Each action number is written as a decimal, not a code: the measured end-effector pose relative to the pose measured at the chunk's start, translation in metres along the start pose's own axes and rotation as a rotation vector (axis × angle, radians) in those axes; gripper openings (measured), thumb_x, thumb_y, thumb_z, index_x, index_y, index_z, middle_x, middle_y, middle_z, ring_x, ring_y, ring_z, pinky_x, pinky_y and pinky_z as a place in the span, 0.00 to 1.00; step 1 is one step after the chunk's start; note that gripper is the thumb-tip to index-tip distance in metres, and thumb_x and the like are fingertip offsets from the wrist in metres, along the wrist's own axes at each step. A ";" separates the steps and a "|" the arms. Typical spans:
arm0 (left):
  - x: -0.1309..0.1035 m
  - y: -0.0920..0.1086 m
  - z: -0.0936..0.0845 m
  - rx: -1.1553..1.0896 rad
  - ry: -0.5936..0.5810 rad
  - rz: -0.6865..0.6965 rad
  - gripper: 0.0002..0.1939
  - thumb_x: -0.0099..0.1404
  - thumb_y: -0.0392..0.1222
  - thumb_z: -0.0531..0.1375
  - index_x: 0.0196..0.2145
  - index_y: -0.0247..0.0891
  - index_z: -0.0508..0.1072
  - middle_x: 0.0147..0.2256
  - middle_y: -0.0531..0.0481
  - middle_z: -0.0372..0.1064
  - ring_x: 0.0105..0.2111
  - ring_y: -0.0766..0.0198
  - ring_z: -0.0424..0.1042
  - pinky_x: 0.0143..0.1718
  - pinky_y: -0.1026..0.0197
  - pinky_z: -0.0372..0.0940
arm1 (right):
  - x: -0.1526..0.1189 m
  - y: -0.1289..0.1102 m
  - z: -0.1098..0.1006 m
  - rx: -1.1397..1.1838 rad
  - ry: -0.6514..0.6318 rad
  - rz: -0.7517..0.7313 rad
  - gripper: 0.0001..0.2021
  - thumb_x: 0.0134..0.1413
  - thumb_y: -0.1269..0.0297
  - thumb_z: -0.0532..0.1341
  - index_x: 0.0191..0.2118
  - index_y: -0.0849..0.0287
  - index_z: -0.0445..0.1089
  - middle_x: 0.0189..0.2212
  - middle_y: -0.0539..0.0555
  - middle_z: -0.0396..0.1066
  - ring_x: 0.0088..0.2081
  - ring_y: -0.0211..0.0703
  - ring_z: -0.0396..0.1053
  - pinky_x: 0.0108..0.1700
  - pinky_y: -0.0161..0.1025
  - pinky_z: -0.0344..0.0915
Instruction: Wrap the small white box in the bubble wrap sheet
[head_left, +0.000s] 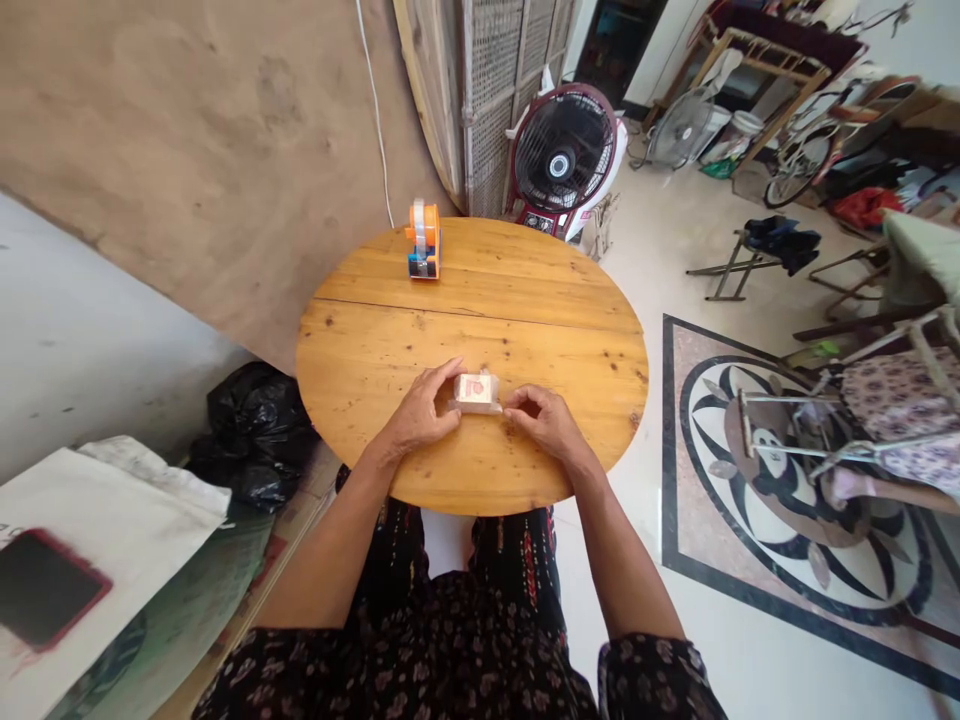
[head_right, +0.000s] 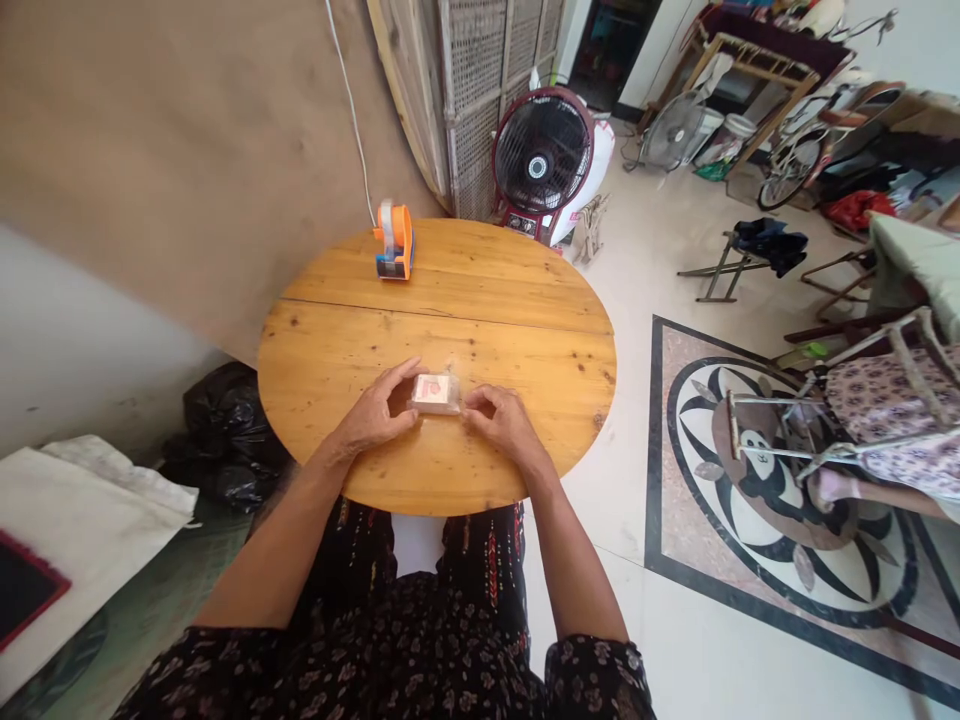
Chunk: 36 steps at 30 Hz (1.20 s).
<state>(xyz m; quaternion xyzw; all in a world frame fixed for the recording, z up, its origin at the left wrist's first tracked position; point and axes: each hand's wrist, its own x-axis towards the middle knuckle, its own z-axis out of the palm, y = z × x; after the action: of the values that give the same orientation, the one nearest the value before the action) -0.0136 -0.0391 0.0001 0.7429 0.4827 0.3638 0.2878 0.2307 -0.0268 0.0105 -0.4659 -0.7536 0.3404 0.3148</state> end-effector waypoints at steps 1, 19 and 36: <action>0.000 -0.001 0.001 0.003 0.002 -0.003 0.40 0.54 0.33 0.58 0.65 0.39 0.53 0.57 0.43 0.63 0.57 0.52 0.62 0.61 0.46 0.56 | 0.001 -0.001 0.002 -0.019 0.000 -0.015 0.02 0.53 0.66 0.63 0.32 0.57 0.72 0.29 0.49 0.74 0.31 0.40 0.71 0.39 0.38 0.65; 0.000 0.000 0.006 0.071 0.032 -0.031 0.37 0.55 0.34 0.58 0.63 0.37 0.56 0.57 0.42 0.64 0.56 0.53 0.64 0.59 0.49 0.58 | -0.003 -0.002 0.018 -0.093 0.073 -0.058 0.08 0.54 0.68 0.60 0.40 0.56 0.72 0.37 0.53 0.75 0.39 0.46 0.71 0.46 0.45 0.66; 0.000 -0.004 0.008 0.106 -0.023 -0.024 0.33 0.60 0.37 0.56 0.63 0.40 0.57 0.56 0.42 0.64 0.54 0.52 0.63 0.57 0.47 0.58 | 0.003 -0.002 0.036 -0.109 0.075 -0.020 0.22 0.58 0.65 0.56 0.58 0.56 0.65 0.55 0.59 0.69 0.55 0.51 0.67 0.59 0.52 0.59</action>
<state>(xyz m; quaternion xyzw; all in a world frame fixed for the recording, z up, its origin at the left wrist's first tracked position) -0.0095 -0.0380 -0.0078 0.7555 0.5066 0.3258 0.2577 0.1998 -0.0332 -0.0077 -0.4872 -0.7633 0.2782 0.3204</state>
